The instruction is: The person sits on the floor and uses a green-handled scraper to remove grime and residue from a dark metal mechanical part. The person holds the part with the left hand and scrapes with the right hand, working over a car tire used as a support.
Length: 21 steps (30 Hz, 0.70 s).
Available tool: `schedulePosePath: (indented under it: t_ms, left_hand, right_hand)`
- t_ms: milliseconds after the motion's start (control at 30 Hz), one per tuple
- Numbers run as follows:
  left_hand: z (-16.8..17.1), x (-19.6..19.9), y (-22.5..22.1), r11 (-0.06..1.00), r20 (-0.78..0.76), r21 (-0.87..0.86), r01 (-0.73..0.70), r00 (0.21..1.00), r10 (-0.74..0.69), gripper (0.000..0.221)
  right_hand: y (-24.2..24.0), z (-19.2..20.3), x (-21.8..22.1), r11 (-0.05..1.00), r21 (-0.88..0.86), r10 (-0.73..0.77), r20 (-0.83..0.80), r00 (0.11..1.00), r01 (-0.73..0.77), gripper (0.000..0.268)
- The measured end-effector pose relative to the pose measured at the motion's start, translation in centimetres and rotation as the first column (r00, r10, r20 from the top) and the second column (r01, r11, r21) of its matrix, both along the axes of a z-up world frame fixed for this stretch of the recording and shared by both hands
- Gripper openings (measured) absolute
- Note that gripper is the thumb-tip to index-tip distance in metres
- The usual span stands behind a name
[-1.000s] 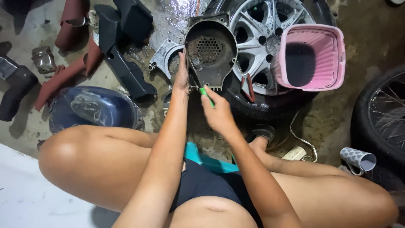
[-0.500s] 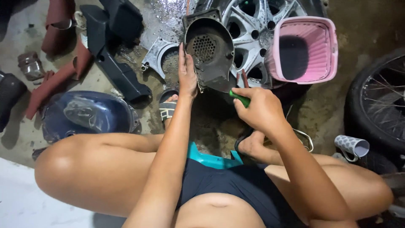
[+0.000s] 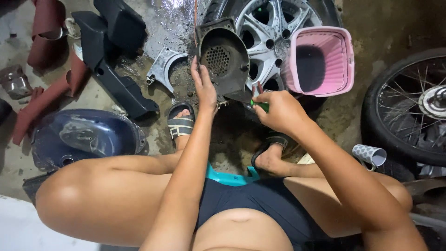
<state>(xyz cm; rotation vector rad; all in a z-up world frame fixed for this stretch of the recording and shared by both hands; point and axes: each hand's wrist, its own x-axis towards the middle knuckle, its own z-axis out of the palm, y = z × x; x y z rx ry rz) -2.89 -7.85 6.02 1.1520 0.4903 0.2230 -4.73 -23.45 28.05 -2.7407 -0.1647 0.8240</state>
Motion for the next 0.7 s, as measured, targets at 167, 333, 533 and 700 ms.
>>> schedulePosePath:
  t_ms: [167, 333, 533, 700]
  left_hand:
    - [-1.7, -0.3, -0.6, 0.997, -0.056, 0.074, -0.010, 0.998, 0.014, 0.059]
    - [-3.9, -0.5, -0.6, 0.997, -0.066, 0.070, -0.025, 0.997, 0.029, 0.059]
    - [-5.1, -0.7, -0.6, 0.993, -0.063, 0.110, -0.040, 0.997, 0.047, 0.052]
    - [-6.1, -0.6, -0.6, 0.997, -0.100, 0.073, -0.015, 0.995, 0.022, 0.052]
  right_hand:
    - [-1.0, -2.9, -0.8, 0.998, -0.039, 0.051, 0.018, 0.999, -0.050, 0.026]
    - [-1.1, -4.5, -2.3, 0.997, -0.058, 0.043, 0.048, 0.998, -0.040, 0.023]
    - [-1.5, -6.6, -4.7, 0.999, -0.048, 0.015, 0.160, 0.987, -0.008, 0.021]
    - [-1.4, -8.6, -4.8, 1.000, 0.008, -0.005, 0.220, 0.975, 0.004, 0.020]
